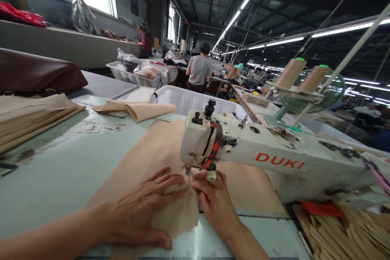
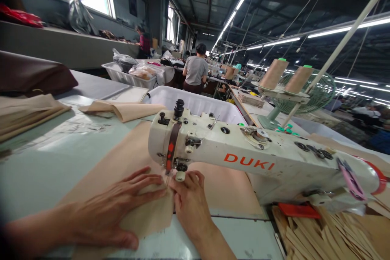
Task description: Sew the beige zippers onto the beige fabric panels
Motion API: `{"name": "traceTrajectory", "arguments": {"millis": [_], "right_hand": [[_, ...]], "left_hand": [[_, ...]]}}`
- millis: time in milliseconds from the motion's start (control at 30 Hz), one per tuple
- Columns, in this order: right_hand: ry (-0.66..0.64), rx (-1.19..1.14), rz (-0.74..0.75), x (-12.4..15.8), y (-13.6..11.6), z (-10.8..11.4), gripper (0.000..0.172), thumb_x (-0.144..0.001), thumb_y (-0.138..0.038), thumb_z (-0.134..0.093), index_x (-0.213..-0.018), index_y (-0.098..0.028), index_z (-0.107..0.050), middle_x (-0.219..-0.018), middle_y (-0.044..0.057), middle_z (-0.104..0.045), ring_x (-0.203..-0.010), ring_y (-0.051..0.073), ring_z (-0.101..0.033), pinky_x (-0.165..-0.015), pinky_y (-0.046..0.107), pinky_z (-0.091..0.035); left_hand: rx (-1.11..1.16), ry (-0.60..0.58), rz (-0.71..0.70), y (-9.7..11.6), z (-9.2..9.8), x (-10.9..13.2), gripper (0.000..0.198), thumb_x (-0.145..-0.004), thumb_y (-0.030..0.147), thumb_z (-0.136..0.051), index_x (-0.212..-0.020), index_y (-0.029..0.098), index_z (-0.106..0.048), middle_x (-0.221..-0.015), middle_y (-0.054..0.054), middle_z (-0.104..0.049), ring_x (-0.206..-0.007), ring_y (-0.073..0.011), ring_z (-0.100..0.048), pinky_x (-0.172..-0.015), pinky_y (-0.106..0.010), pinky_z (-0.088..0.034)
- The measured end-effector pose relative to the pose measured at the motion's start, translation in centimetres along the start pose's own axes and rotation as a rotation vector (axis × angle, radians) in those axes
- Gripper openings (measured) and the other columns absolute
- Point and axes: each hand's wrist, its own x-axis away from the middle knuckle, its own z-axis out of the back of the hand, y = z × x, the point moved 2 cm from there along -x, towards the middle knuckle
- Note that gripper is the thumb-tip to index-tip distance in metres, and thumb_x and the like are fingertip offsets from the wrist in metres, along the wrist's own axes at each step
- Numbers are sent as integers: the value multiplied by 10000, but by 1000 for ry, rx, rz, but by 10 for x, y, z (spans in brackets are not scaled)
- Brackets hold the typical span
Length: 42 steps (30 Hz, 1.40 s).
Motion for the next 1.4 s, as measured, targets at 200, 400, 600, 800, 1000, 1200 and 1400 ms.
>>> {"name": "traceTrajectory", "arguments": {"millis": [200, 400, 600, 800, 1000, 1200, 1400], "right_hand": [[19, -3, -20, 0, 1, -1, 536, -775, 49, -518, -1094, -344, -696, -1099, -19, -687, -1079, 201, -548, -1081, 439, -312], [63, 29, -31, -1, 1, -1, 537, -775, 51, -538, -1099, -345, -700, -1030, -7, -687, -1060, 206, -536, -1047, 423, -333], [50, 57, -51, -1, 1, -3, 472, -830, 0, -571, -1112, -357, -694, -1027, -13, -693, -1051, 200, -534, -1058, 424, -314], [66, 63, -97, -3, 1, -2, 359, -800, 15, -600, -946, -284, -734, -1038, -1, -696, -1042, 201, -545, -1019, 406, -350], [31, 130, -73, -6, -1, -2, 335, -819, 28, -551, -912, -244, -723, -1087, 14, -701, -1099, 214, -560, -1012, 408, -371], [3, 114, -78, -6, 0, -6, 376, -889, -17, -494, -1110, -250, -689, -1163, 24, -688, -1134, 217, -580, -1029, 420, -361], [-4, 103, -102, -5, 0, -8, 427, -932, -65, -464, -1265, -278, -624, -1165, 30, -684, -1124, 227, -585, -1035, 448, -364]], "left_hand": [[-113, 87, -38, -10, 2, -9, 833, -852, 659, -600, -1542, 319, -280, -1483, -91, -469, -1353, -339, -426, -1194, -548, -185], [-92, 119, -113, -4, 10, -15, 728, -907, 535, -594, -1523, 279, -305, -1377, -76, -566, -1229, -286, -532, -1133, -433, -321], [-47, 131, -85, -7, 11, -17, 736, -876, 580, -613, -1500, 278, -364, -1307, -71, -612, -1175, -278, -571, -1136, -434, -316], [0, 160, -68, -10, 13, -22, 689, -863, 619, -606, -1437, 267, -459, -1248, -78, -622, -1145, -280, -561, -1100, -418, -366], [5, 95, -30, -8, 17, -23, 712, -868, 627, -592, -1467, 280, -424, -1248, -81, -606, -1160, -282, -552, -1134, -446, -319], [8, 111, -25, -11, 14, -24, 747, -857, 647, -593, -1486, 296, -394, -1273, -86, -579, -1193, -291, -520, -1146, -461, -304], [-10, 94, -23, -13, 10, -23, 759, -861, 660, -579, -1496, 298, -376, -1255, -96, -570, -1199, -290, -507, -1157, -486, -277]]}}
